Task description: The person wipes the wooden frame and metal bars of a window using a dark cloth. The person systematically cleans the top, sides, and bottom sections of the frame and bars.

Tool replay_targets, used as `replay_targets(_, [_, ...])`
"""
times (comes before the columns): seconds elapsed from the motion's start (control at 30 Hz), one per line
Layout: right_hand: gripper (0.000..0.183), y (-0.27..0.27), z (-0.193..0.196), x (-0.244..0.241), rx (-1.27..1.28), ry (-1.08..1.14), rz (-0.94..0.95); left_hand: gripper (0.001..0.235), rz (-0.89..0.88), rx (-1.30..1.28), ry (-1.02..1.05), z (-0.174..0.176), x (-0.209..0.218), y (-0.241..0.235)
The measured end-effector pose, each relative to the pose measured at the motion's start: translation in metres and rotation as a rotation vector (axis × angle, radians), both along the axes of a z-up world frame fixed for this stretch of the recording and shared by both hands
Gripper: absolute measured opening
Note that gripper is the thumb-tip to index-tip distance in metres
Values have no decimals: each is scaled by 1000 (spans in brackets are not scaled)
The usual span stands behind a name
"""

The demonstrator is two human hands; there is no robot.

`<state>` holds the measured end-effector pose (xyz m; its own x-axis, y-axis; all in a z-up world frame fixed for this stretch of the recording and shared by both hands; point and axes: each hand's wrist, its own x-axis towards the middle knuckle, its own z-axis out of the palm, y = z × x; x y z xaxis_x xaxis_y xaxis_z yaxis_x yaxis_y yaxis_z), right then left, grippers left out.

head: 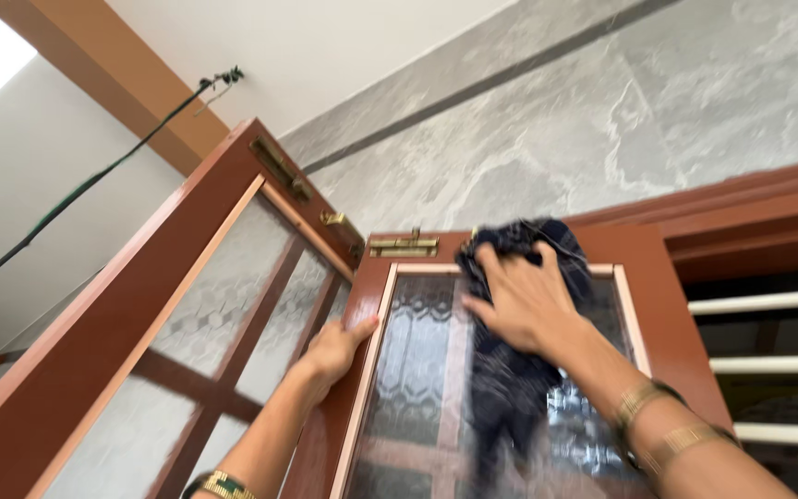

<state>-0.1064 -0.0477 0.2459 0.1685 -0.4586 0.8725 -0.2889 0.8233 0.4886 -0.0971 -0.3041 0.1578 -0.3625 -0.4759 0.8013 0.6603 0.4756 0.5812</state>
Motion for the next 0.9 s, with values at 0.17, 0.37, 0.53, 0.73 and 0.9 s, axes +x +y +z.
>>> replay_targets(0.17, [78,-13,-7,-17,-96,48,-19,66,-132,52,-27,0,-12,1])
replay_targets(0.37, [45,-45,-5,-15,-137,70,134,63,-171,62,-8,0,-6,-2])
replay_targets(0.53, [35,-44,-26,-28,-108,-2,-17,74,-9,56,-82,-3,-3,-2])
replay_targets(0.73, [87,-50,-7,-12,-26,154,177,79,35,67,-70,1,13,7])
replay_targets(0.9, [93,-63,19,11,-40,-5,23,74,162,42,-19,1,31,11])
